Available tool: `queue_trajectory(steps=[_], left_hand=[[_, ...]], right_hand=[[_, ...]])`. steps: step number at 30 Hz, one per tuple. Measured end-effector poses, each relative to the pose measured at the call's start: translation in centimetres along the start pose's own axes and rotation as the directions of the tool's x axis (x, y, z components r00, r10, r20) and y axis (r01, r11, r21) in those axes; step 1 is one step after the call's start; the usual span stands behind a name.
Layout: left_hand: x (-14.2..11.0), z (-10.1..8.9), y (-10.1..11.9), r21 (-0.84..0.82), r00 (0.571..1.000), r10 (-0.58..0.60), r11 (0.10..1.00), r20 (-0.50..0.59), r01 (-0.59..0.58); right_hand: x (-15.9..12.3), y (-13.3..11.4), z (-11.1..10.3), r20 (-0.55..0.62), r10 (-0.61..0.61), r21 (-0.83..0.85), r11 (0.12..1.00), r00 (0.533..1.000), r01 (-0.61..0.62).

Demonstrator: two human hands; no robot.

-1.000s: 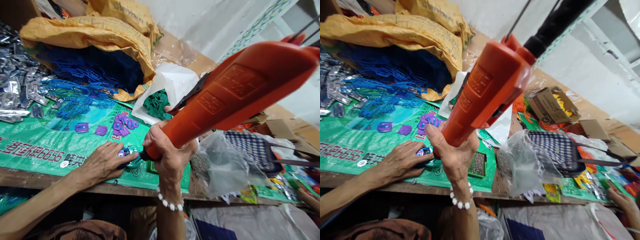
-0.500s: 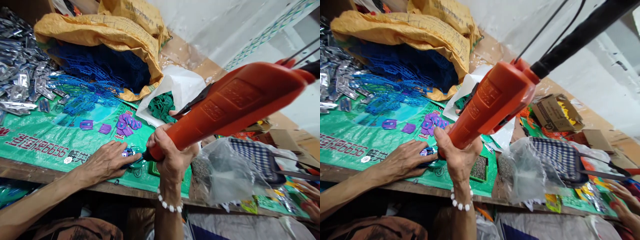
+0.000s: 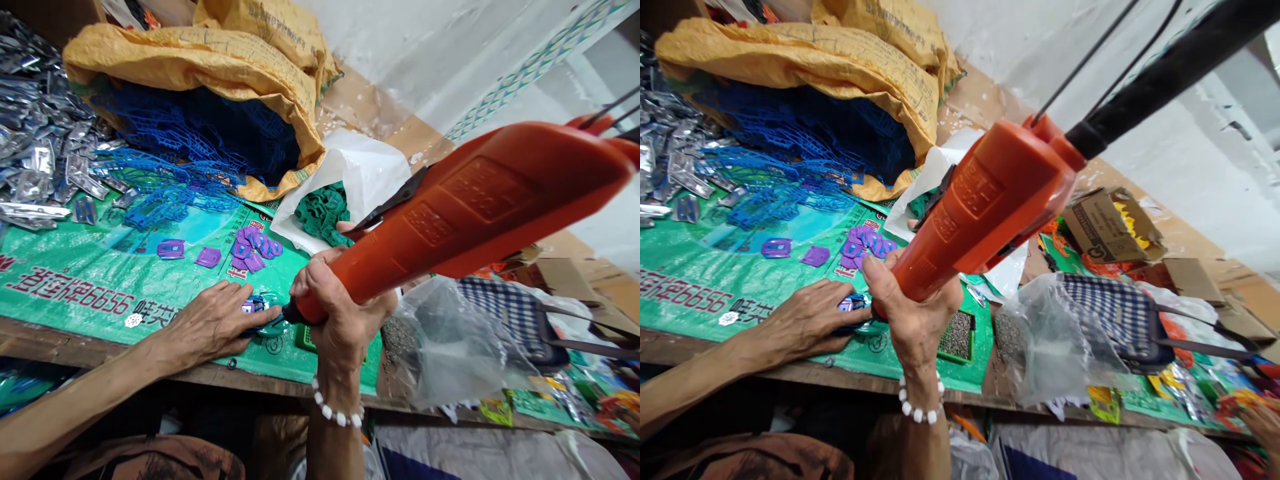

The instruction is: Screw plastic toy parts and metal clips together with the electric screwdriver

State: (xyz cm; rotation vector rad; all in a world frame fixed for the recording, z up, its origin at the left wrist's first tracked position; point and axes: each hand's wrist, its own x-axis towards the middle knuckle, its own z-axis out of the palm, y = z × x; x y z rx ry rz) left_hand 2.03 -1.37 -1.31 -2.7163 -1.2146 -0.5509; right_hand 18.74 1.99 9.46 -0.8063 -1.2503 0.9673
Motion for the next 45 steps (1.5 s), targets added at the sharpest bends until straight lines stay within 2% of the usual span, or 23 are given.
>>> queue_trajectory(steps=[9,21,25,29,32,36,40,45], left_hand=[[0.0,0.0,0.1,-0.003,1.0,-0.021,1.0,0.003,0.021],[0.3,0.0,0.0,-0.04,1.0,-0.014,0.999,0.01,0.014],[0.2,0.0,0.0,-0.029,1.0,-0.005,1.0,0.008,0.005],[0.1,0.0,-0.1,-0.033,1.0,-0.016,0.999,-0.01,0.016],[-0.1,0.2,-0.3,-0.023,1.0,-0.016,1.0,-0.008,0.016],[-0.6,0.5,-0.7,-0.013,1.0,0.011,1.0,-0.028,-0.011],[-1.1,1.0,-1.2,-0.026,0.999,0.006,1.0,-0.034,-0.007],[-1.5,1.0,-1.5,-0.029,0.999,-0.007,1.0,-0.034,0.006]], right_hand=[[-0.3,0.2,-0.2,0.036,0.028,-0.053,0.998,0.999,-0.026],[-0.9,0.7,-0.4,0.033,-0.014,-0.182,0.983,0.999,0.02],[-0.8,0.7,-0.2,0.038,-0.03,-0.159,0.987,0.999,0.036],[-0.9,0.2,0.0,-0.023,-0.053,-0.108,0.993,0.998,0.05],[-1.0,-0.5,-0.8,-0.082,-0.049,-0.121,0.992,0.995,0.038],[-0.7,-0.8,-3.2,-0.161,-0.105,-0.192,0.979,0.981,0.073],[-0.2,0.3,-5.2,-0.236,-0.129,-0.267,0.962,0.963,0.063],[-0.5,1.5,-5.6,-0.247,-0.084,-0.291,0.957,0.965,0.009]])
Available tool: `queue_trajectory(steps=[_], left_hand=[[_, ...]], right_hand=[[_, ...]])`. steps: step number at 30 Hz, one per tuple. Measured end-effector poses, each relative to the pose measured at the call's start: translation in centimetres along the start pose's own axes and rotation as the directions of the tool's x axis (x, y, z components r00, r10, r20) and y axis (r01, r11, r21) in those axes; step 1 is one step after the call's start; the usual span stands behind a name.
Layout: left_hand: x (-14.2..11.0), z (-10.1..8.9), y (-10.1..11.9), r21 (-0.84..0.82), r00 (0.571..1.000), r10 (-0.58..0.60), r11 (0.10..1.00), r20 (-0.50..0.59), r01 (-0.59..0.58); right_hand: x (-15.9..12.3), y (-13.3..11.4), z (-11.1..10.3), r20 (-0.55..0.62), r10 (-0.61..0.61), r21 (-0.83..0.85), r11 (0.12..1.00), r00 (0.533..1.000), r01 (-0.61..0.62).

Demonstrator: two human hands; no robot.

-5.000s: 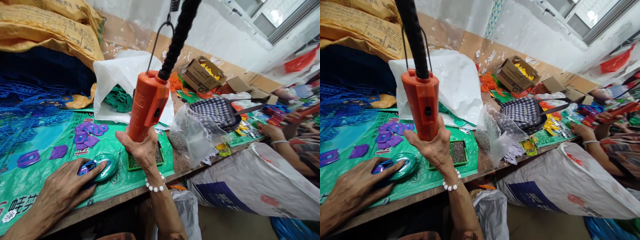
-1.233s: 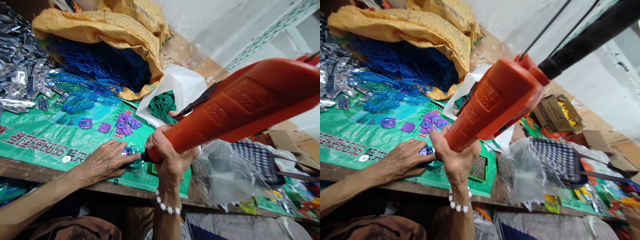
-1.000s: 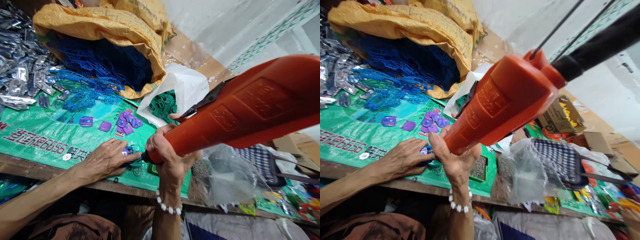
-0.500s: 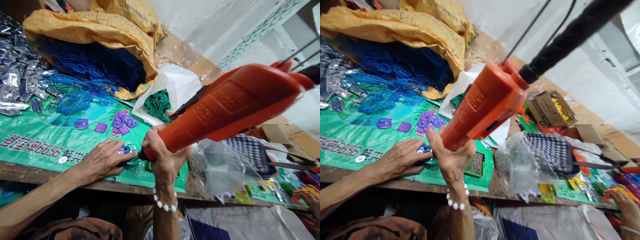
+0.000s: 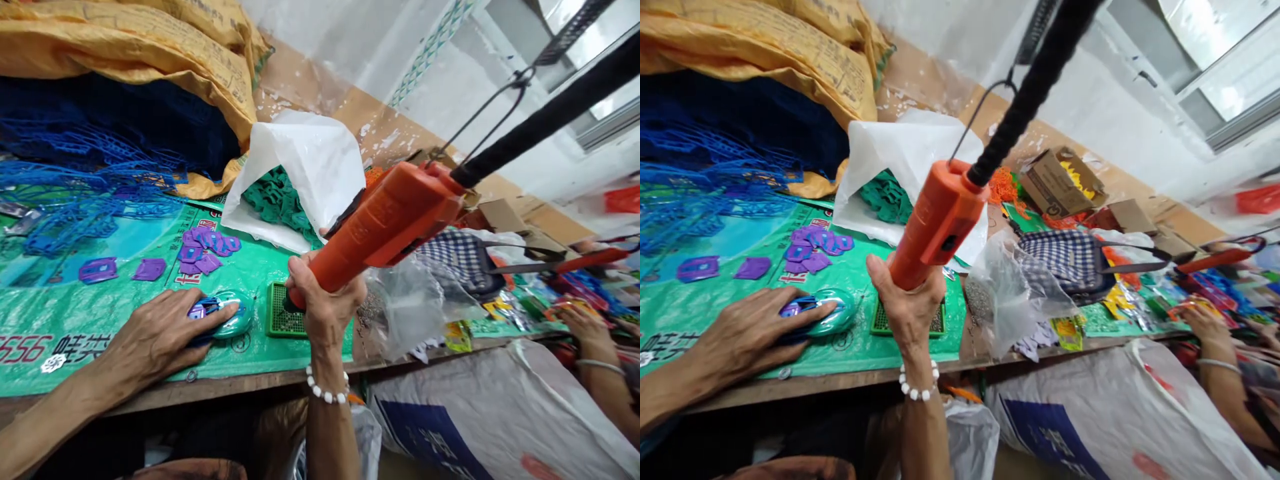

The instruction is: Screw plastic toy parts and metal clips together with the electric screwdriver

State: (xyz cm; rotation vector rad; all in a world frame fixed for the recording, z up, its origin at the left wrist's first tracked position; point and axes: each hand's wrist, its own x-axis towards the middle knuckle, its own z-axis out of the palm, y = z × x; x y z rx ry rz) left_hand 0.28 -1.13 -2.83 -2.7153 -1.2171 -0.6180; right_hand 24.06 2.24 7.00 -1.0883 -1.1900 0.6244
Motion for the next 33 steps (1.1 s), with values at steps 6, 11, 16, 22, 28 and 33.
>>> queue_trajectory(steps=[6,11,16,22,28,33], left_hand=[[-0.4,-0.2,-0.2,0.004,0.999,-0.029,1.0,0.022,0.029],[-0.5,-0.4,-0.2,0.018,0.997,-0.042,0.999,0.062,0.041],[-0.4,-0.7,0.0,0.034,0.995,-0.041,0.999,0.086,0.038],[-0.2,-0.8,-0.1,0.059,0.998,-0.021,0.998,0.06,0.017],[-0.2,-0.8,0.1,0.072,0.996,-0.018,0.997,0.083,0.013],[0.1,-0.4,0.1,0.037,1.0,0.024,0.999,0.015,-0.024]], right_hand=[[0.2,0.3,0.6,0.047,0.028,0.049,0.998,0.999,-0.03],[0.2,1.1,1.0,0.042,0.034,0.039,0.999,0.999,-0.035],[0.2,1.1,1.1,0.06,0.037,0.033,0.999,0.998,-0.039],[0.4,1.1,1.1,0.063,0.02,0.013,1.0,0.998,-0.021],[0.3,0.7,1.2,0.054,0.027,0.028,0.999,0.998,-0.028],[1.1,-1.3,0.7,0.032,0.005,0.006,1.0,0.999,-0.005]])
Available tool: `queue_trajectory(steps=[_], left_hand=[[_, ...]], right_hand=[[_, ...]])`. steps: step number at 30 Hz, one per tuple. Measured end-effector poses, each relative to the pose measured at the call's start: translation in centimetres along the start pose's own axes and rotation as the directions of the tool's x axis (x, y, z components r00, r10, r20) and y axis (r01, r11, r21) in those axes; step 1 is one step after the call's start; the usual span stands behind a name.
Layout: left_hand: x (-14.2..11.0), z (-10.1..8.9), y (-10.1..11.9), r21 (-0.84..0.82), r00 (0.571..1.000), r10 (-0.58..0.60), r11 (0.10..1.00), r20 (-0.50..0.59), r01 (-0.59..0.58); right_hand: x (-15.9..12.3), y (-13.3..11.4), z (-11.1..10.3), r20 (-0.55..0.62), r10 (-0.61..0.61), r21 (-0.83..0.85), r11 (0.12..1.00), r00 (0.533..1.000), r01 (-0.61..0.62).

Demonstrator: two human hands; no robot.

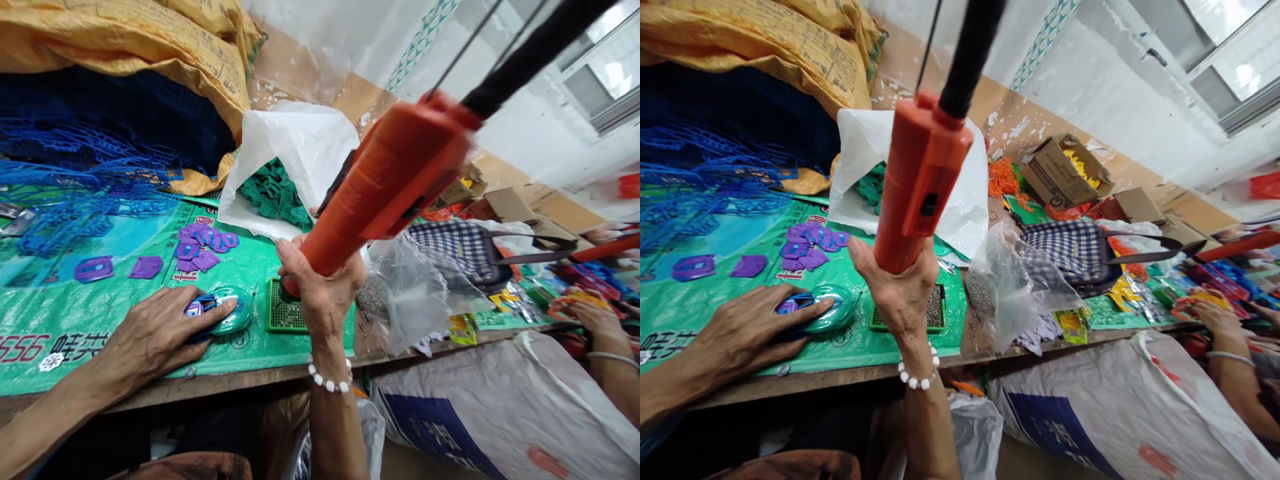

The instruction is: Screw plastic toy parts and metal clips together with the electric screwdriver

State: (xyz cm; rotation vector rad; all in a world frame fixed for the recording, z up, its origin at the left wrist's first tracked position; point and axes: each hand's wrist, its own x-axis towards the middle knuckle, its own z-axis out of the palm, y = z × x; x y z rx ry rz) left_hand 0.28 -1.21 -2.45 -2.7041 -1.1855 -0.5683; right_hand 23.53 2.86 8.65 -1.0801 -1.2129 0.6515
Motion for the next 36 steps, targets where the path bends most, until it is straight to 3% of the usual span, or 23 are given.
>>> queue_trajectory(steps=[3,9,16,26,36], left_hand=[[0.3,0.1,0.2,0.016,1.0,0.006,1.0,0.001,-0.006],[0.9,0.1,0.8,-0.005,1.0,0.026,1.0,-0.017,-0.026],[1.5,-0.4,1.3,0.005,1.0,0.021,1.0,0.008,-0.021],[2.0,-0.5,1.6,-0.019,1.0,0.02,1.0,-0.014,-0.02],[2.0,-0.5,1.5,-0.03,1.0,0.014,0.999,-0.013,-0.015]], right_hand=[[0.8,-1.3,0.2,-0.027,-0.081,0.042,0.996,0.996,0.082],[1.5,-2.3,3.0,0.052,-0.206,0.272,0.944,0.977,0.185],[0.7,-1.8,5.4,0.084,-0.102,0.239,0.968,0.991,0.079],[0.5,-1.8,5.7,0.129,-0.089,0.291,0.956,0.988,0.048],[0.3,-1.3,6.0,0.129,-0.111,0.22,0.972,0.985,0.081]])
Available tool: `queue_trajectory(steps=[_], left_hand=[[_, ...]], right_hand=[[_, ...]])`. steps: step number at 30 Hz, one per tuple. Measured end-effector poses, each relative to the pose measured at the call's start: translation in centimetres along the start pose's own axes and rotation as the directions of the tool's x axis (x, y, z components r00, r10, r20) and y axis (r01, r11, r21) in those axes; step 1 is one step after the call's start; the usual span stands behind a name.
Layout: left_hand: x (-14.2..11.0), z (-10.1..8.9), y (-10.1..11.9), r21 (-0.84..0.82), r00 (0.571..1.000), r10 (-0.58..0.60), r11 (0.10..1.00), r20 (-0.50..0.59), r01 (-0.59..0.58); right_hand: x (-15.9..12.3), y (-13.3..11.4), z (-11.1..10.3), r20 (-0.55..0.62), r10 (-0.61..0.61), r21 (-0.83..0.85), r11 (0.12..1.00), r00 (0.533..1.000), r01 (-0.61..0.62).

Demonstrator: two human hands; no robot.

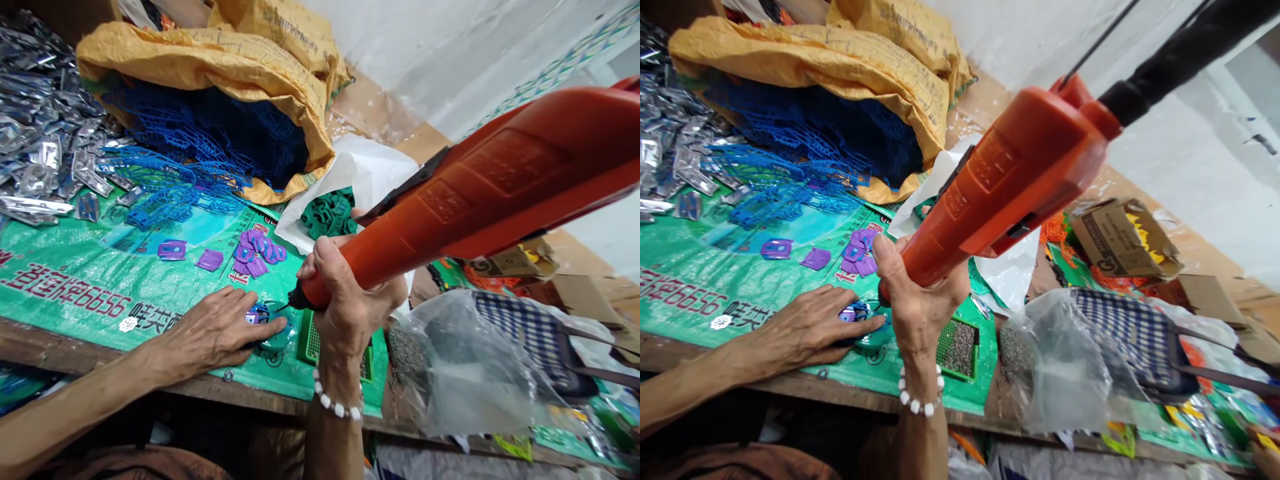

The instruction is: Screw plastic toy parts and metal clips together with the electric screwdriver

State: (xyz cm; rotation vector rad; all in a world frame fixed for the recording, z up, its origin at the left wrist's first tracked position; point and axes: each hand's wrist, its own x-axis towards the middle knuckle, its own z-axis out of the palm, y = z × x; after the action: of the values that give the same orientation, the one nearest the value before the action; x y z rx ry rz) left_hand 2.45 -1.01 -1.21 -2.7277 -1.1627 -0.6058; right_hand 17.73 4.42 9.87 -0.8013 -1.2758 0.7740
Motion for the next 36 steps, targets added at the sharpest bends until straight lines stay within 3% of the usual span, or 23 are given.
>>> queue_trajectory(steps=[15,26,36], left_hand=[[-0.3,0.1,0.0,-0.013,1.0,0.002,1.0,0.012,-0.002],[-0.3,0.5,0.1,0.01,1.0,-0.017,1.0,-0.006,0.017],[-0.4,0.8,0.2,-0.015,0.999,-0.038,0.999,-0.03,0.037]], right_hand=[[0.4,-0.3,0.0,0.005,-0.032,-0.049,0.998,0.999,0.033],[0.2,-0.3,0.1,0.034,0.012,-0.045,0.999,0.999,-0.01],[0.6,-0.3,-1.4,-0.048,-0.017,-0.072,0.997,0.999,0.013]])
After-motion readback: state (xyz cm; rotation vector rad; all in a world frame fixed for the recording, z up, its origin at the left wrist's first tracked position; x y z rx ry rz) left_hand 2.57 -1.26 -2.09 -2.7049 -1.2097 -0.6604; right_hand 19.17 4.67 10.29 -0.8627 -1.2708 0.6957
